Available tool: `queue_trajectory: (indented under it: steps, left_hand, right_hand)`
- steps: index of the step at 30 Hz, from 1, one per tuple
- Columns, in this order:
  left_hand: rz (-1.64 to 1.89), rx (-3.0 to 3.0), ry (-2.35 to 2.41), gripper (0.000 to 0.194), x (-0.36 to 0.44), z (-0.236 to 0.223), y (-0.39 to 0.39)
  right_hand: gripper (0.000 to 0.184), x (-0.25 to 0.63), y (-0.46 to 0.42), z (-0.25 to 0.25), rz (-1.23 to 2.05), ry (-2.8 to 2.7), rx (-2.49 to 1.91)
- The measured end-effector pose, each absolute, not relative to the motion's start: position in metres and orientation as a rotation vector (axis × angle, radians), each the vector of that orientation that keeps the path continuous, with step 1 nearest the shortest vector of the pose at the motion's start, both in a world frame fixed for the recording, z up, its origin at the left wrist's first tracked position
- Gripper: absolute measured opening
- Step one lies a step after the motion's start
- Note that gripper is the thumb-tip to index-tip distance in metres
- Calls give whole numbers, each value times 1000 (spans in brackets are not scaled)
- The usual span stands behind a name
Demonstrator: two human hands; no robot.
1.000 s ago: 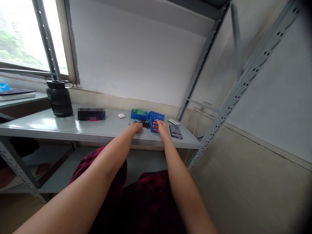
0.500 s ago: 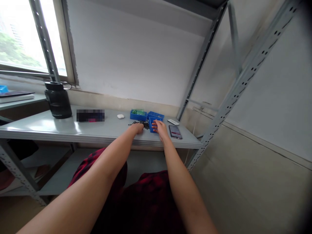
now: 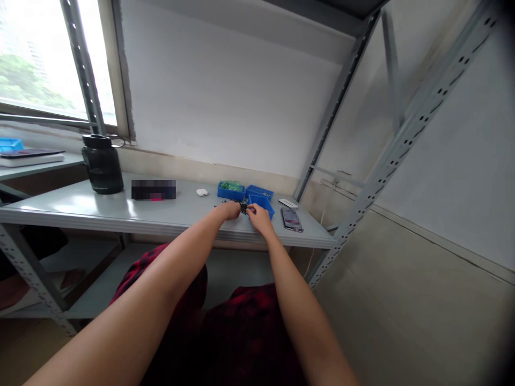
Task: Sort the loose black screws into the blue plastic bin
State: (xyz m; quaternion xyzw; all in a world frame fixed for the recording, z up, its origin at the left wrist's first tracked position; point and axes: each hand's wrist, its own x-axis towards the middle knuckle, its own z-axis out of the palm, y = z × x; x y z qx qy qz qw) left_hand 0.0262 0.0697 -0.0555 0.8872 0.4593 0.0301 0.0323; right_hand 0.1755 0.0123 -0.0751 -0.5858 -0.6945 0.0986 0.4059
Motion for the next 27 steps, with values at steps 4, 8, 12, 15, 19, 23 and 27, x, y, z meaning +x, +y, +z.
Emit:
queue_trajectory:
  steps: [4, 8, 12, 15, 19, 23, 27]
  left_hand:
    - [313, 2805, 1100, 22, 27, -45, 58]
    - [501, 2618, 1044, 20, 20, -35, 51]
    - [597, 2384, 931, 13, 8, -26, 47]
    - [610, 2203, 808, 16, 1, -20, 42]
    - [626, 1963, 769, 22, -2, -17, 36]
    - [647, 1835, 789, 23, -3, -15, 34]
    - [616, 1814, 761, 23, -8, -12, 34]
  right_hand:
    - [33, 175, 9, -73, 217, -1823, -1434]
    - [31, 177, 12, -73, 201, -1869, -1430]
    - [29, 177, 15, -78, 305, -1875, -1422]
    - [25, 174, 13, -76, 478, -1847, -1371]
    - [22, 173, 7, -69, 656, -1789, -1294]
    - [21, 175, 5, -64, 739, -1750, -1231]
    - [23, 174, 5, -64, 782, -1766, -1201]
